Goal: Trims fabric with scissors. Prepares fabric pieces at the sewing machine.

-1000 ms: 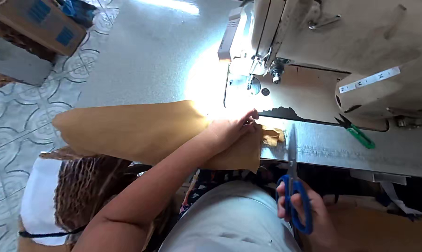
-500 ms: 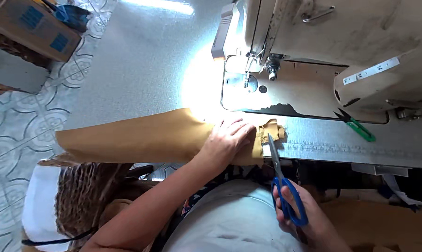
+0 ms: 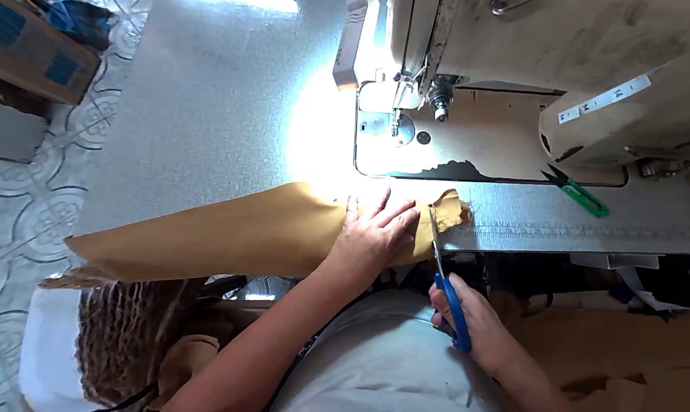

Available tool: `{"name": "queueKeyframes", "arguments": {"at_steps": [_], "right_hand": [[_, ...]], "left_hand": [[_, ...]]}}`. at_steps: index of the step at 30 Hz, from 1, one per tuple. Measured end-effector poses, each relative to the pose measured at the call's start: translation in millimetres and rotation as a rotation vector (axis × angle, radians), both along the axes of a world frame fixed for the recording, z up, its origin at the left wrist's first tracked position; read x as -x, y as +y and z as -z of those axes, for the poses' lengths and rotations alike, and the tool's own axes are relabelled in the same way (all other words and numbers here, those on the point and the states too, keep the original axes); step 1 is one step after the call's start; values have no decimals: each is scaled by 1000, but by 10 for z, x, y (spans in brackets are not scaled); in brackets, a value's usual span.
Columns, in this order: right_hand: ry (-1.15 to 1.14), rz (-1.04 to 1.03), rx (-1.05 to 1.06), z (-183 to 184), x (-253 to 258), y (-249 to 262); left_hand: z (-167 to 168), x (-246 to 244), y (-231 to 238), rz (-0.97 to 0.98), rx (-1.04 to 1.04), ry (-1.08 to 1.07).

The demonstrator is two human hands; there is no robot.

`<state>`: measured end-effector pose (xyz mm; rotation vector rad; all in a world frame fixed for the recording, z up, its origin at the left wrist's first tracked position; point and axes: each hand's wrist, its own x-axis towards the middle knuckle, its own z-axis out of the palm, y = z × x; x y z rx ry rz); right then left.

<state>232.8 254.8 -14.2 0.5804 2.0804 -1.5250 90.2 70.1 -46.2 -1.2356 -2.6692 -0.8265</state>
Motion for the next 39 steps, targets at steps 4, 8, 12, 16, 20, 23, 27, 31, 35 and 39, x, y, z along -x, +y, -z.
{"name": "queueKeyframes", "arguments": {"at_steps": [4,8,12,16,20,23,27,31,35,39], "right_hand": [[27,63,8,14,-2,-72],[27,124,50,9,-24,-116],[73,199,73,51,-70,-169],[117,237,63,96,-100,-199],[137,230,58,113,-127,-178],[90,244,121,64,-124,-161],[-71,84,94,-43,-23,-54],[-105,39,11,-59,98,-68],[-56,52,-38,-11,100,-101],[48,120,-84,107,18,-152]], "left_hand": [[3,3,-1,0,-3,1],[9,4,-6,2,9,14],[9,3,-5,0,6,10],[8,3,-5,-1,12,8],[8,2,-9,3,18,12],[6,-2,-10,8,17,20],[10,-14,-35,27,9,-2],[28,-62,-71,47,0,-15],[48,-105,-89,46,-6,-14],[59,-117,-95,46,-10,-8]]}}
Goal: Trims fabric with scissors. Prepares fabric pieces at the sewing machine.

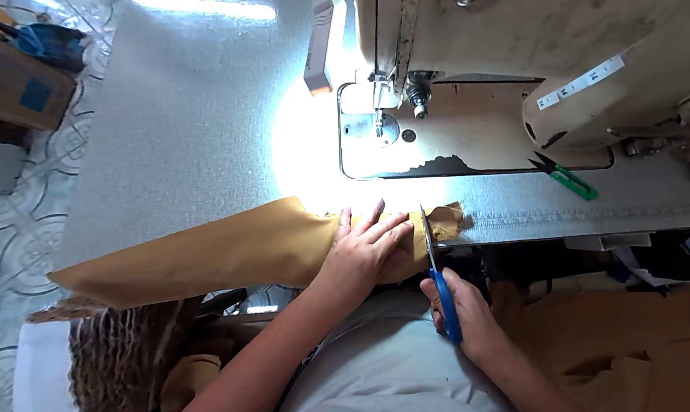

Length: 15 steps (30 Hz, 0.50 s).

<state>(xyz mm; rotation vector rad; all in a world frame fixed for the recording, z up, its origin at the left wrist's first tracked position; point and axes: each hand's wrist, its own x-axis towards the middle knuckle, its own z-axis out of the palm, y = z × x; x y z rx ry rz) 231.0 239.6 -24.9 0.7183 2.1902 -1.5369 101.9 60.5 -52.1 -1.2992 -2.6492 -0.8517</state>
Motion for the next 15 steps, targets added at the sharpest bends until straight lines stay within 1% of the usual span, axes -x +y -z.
{"name": "queueKeyframes", "arguments": {"at_steps": [5,8,11,15], "right_hand": [[66,65,57,67,-58,-34],[62,118,187,19,-55,-31],[-7,151,350,-85,-30,-3],[-8,167,428,-155,41,75]], "left_hand": [[-3,-10,1,-4,-1,2],[-6,-1,8,-1,1,10],[-5,2,10,0,1,9],[-18,13,36,9,-10,-9]]}}
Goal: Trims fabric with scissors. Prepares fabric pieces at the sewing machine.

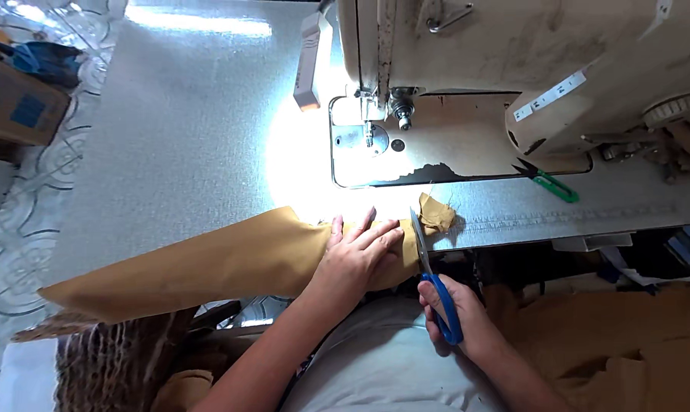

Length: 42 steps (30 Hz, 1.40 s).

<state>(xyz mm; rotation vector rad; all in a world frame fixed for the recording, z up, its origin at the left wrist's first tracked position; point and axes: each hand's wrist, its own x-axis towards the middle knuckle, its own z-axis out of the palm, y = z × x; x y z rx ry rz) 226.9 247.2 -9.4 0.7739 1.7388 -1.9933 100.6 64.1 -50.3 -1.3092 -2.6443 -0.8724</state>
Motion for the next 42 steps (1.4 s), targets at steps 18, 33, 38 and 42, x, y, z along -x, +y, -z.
{"name": "queueKeyframes", "arguments": {"at_steps": [18,33,38,42], "right_hand": [[-341,424,-1125,-595,-225,2235],[203,-357,-951,-431,148,1325],[175,-612,-222,612,429,88],[357,-289,-9,795,486,-389]], "left_hand": [[64,1050,-722,-75,125,111],[-40,521,-143,-332,328,88],[-50,436,65,-375,355,50],[-113,425,137,-353,352,11]]}}
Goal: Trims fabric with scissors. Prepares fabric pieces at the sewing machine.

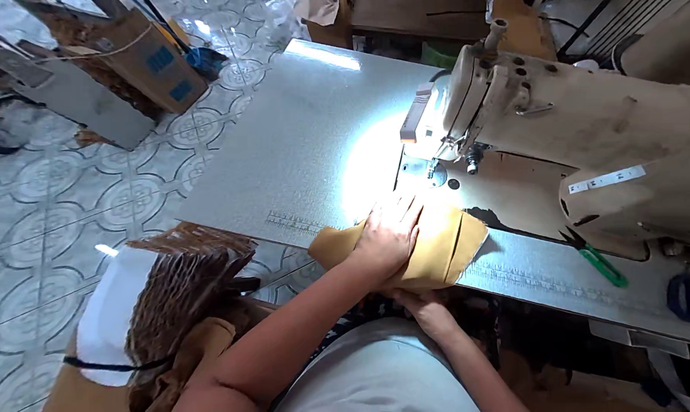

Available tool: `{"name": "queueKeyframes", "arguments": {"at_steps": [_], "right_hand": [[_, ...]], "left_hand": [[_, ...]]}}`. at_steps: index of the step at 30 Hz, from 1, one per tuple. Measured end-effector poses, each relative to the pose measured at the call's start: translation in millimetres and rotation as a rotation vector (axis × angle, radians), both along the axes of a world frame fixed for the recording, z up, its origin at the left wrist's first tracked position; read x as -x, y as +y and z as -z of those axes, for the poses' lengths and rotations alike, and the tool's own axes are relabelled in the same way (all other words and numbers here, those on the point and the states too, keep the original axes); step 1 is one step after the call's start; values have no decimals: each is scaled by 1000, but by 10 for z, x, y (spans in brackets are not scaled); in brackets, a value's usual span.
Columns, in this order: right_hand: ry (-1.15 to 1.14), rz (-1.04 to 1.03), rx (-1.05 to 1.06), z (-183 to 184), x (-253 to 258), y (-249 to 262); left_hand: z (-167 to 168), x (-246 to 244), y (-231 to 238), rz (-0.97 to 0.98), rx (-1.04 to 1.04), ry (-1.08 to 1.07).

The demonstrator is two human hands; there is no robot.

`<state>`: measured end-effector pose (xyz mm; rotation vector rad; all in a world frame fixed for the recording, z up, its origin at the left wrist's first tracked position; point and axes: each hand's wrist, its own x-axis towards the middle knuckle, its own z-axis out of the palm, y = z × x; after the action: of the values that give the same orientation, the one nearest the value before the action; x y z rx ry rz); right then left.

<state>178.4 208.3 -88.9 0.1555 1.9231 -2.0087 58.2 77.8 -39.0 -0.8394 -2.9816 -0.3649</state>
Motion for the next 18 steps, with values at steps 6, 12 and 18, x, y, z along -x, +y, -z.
{"name": "queueKeyframes", "arguments": {"at_steps": [6,12,18], "right_hand": [[97,281,253,-471,-450,676],[24,251,-715,-956,-476,1419],[294,102,-1291,-1175,-234,1115]], "left_hand": [[-293,180,-198,26,-168,-164],[-198,84,77,125,-186,-79],[-105,237,-103,241,-246,-1]]}}
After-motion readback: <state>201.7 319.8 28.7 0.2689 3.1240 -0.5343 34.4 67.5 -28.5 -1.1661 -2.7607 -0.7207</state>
